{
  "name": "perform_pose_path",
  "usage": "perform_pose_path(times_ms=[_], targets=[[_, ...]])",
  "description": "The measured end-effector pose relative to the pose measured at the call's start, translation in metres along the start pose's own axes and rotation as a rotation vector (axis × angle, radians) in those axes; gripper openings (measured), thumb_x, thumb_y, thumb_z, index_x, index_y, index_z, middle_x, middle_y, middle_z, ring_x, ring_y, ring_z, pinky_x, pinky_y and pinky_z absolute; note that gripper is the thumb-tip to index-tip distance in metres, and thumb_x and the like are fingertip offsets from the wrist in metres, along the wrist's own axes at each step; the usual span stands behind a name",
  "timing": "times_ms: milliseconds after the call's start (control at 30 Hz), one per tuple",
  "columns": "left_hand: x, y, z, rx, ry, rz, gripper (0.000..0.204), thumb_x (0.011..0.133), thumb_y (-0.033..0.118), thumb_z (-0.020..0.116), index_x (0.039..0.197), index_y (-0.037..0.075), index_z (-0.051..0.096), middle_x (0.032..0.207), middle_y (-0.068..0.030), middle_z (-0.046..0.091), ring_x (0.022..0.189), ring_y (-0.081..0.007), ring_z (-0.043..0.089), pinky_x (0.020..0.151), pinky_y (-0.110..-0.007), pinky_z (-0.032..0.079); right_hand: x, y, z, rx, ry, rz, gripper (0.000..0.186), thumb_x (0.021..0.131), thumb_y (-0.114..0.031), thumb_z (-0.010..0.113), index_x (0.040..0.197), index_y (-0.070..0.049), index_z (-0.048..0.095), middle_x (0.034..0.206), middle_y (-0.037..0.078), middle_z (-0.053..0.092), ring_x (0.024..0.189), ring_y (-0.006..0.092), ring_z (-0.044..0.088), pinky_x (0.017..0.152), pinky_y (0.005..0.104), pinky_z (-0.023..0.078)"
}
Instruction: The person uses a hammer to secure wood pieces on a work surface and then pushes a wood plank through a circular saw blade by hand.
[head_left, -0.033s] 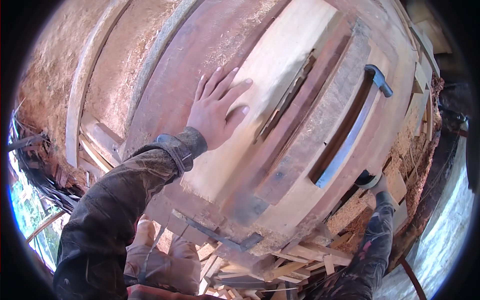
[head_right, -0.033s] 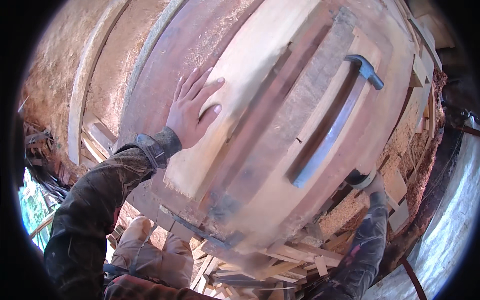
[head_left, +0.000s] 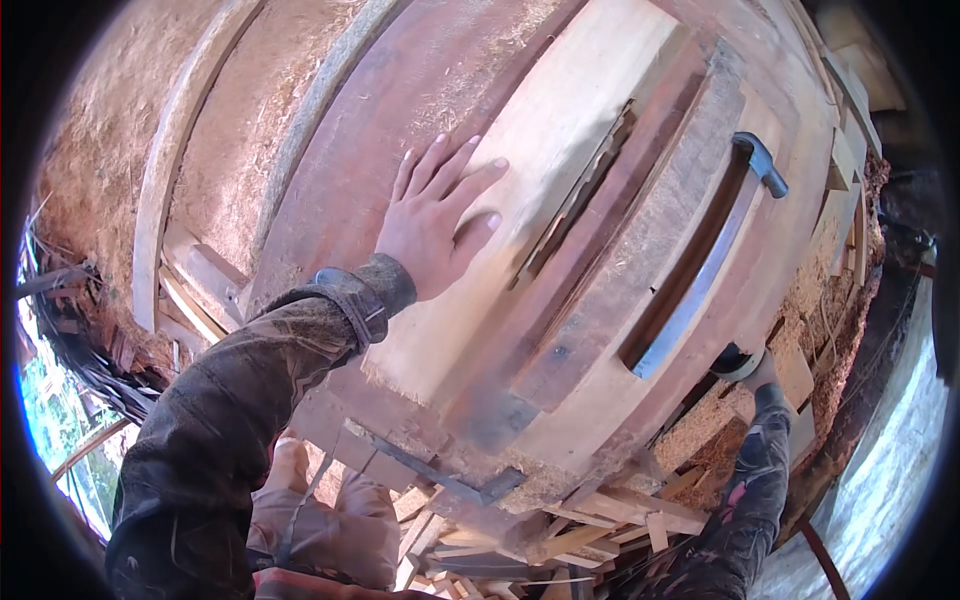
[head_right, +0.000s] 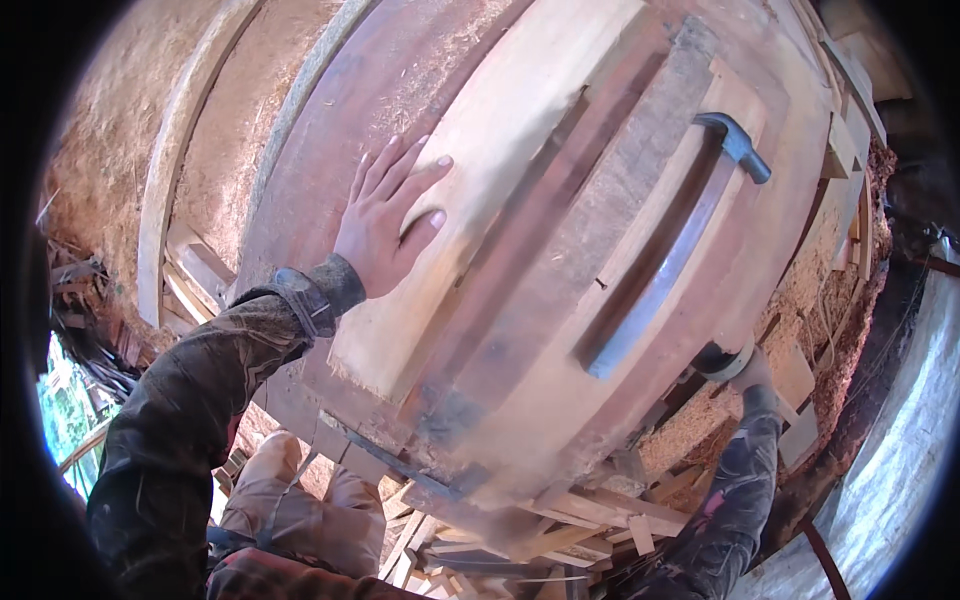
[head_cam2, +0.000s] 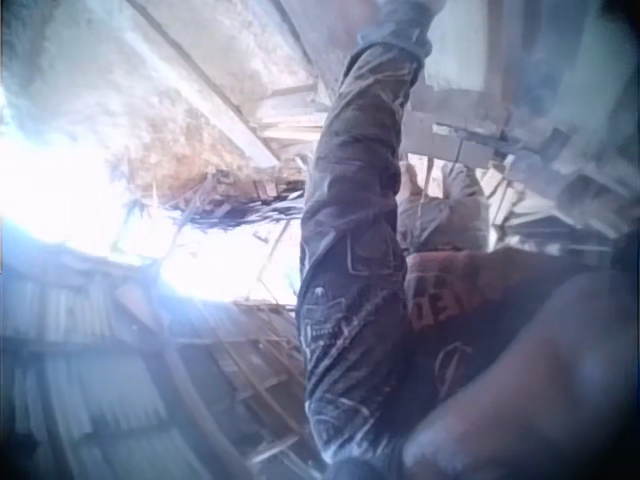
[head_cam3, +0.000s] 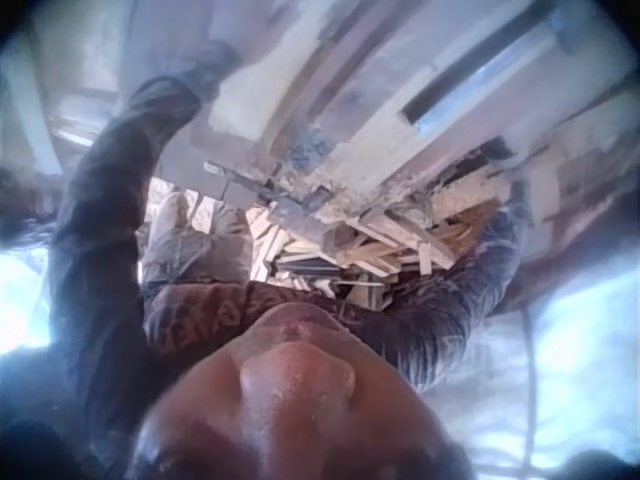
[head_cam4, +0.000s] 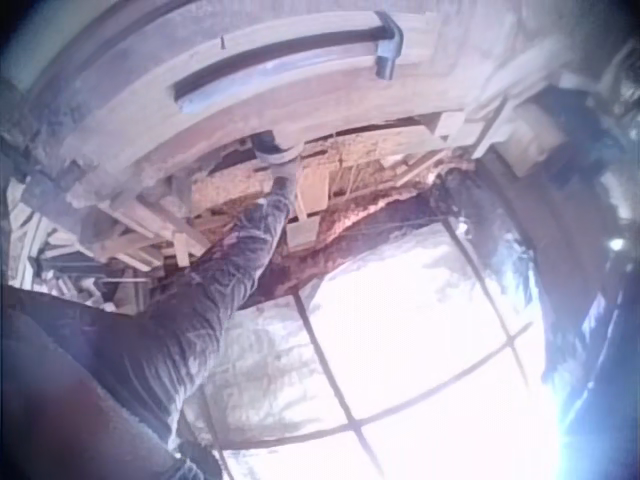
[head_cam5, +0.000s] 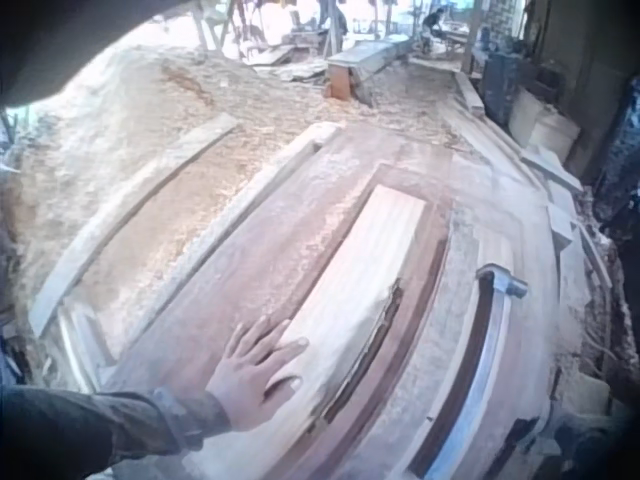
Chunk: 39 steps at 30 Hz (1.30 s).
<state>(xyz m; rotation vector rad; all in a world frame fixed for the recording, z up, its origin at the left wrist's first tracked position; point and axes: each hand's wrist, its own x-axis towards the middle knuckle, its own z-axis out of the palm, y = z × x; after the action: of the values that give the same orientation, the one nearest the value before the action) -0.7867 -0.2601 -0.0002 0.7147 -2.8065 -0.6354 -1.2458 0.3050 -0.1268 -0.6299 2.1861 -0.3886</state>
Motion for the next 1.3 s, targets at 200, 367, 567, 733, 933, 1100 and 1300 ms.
perform_pose_path(times_ms=[200, 367, 567, 733, 933, 1100, 1300], targets=[[-0.008, -0.010, -0.002, 0.066, 0.030, -0.025, 0.049, 0.096, 0.032, 0.061, 0.144, 0.022, 0.054, 0.157, -0.0162, 0.042, 0.148, -0.0416, 0.031, 0.122, -0.059, 0.020, 0.011, -0.055, 0.032, -0.044, -0.043, 0.032, 0.056, 0.080, -0.023, 0.081, 0.128, 0.000, 0.063, 0.131, 0.011, 0.066, 0.120, 0.0235, 0.064, 0.099, 0.0385, 0.053], [-0.004, -0.010, 0.007, 0.067, 0.035, -0.002, 0.049, 0.098, 0.036, 0.058, 0.145, 0.021, 0.052, 0.157, -0.0176, 0.041, 0.149, -0.0420, 0.030, 0.122, -0.060, 0.019, -0.008, -0.064, 0.066, -0.481, 0.565, -0.171, 0.068, 0.068, -0.025, 0.086, 0.127, -0.002, 0.062, 0.129, 0.021, 0.062, 0.124, 0.0406, 0.056, 0.108, 0.0463, 0.043], [-0.003, -0.004, 0.004, 0.054, 0.039, -0.001, 0.049, 0.097, 0.034, 0.059, 0.144, 0.022, 0.053, 0.157, -0.0175, 0.042, 0.148, -0.0412, 0.031, 0.122, -0.059, 0.019, -0.043, -0.074, 0.130, -0.579, 1.020, -0.274, 0.093, 0.077, -0.040, 0.080, 0.150, 0.000, 0.038, 0.152, 0.024, 0.039, 0.142, 0.0449, 0.034, 0.119, 0.0539, 0.025], [-0.004, -0.005, -0.002, 0.033, 0.033, -0.018, 0.051, 0.096, 0.034, 0.060, 0.145, 0.023, 0.052, 0.157, -0.0169, 0.040, 0.148, -0.0428, 0.029, 0.122, -0.059, 0.017, -0.074, -0.094, 0.143, -0.650, 0.948, -0.190, 0.076, 0.093, -0.034, 0.065, 0.152, 0.002, 0.033, 0.158, 0.025, 0.033, 0.145, 0.0428, 0.032, 0.119, 0.0549, 0.027], [-0.003, -0.004, -0.007, 0.029, 0.018, 0.009, 0.051, 0.098, 0.031, 0.059, 0.146, 0.018, 0.052, 0.157, -0.0194, 0.040, 0.149, -0.0433, 0.029, 0.123, -0.057, 0.017, -0.101, -0.109, 0.142, -0.808, 0.705, 0.009, 0.065, 0.090, -0.013, 0.056, 0.151, 0.000, 0.037, 0.159, 0.022, 0.032, 0.147, 0.0400, 0.032, 0.122, 0.0533, 0.025], [-0.002, -0.003, -0.005, 0.057, 0.032, 0.005, 0.050, 0.098, 0.032, 0.059, 0.146, 0.017, 0.052, 0.157, -0.0190, 0.040, 0.148, -0.0423, 0.029, 0.123, -0.056, 0.017, -0.119, -0.137, 0.122, -0.828, 0.554, 0.120, 0.073, 0.080, -0.003, 0.054, 0.151, -0.005, 0.040, 0.160, 0.019, 0.034, 0.148, 0.0377, 0.032, 0.122, 0.0508, 0.024], [-0.003, -0.001, 0.003, 0.024, 0.048, 0.007, 0.053, 0.097, 0.035, 0.059, 0.147, 0.022, 0.051, 0.157, -0.0166, 0.041, 0.148, -0.0423, 0.028, 0.123, -0.059, 0.016, -0.184, -0.187, 0.160, -0.226, 0.922, 0.259, 0.061, 0.089, -0.009, 0.060, 0.147, -0.003, 0.043, 0.151, 0.024, 0.041, 0.140, 0.0449, 0.039, 0.116, 0.0531, 0.033]])
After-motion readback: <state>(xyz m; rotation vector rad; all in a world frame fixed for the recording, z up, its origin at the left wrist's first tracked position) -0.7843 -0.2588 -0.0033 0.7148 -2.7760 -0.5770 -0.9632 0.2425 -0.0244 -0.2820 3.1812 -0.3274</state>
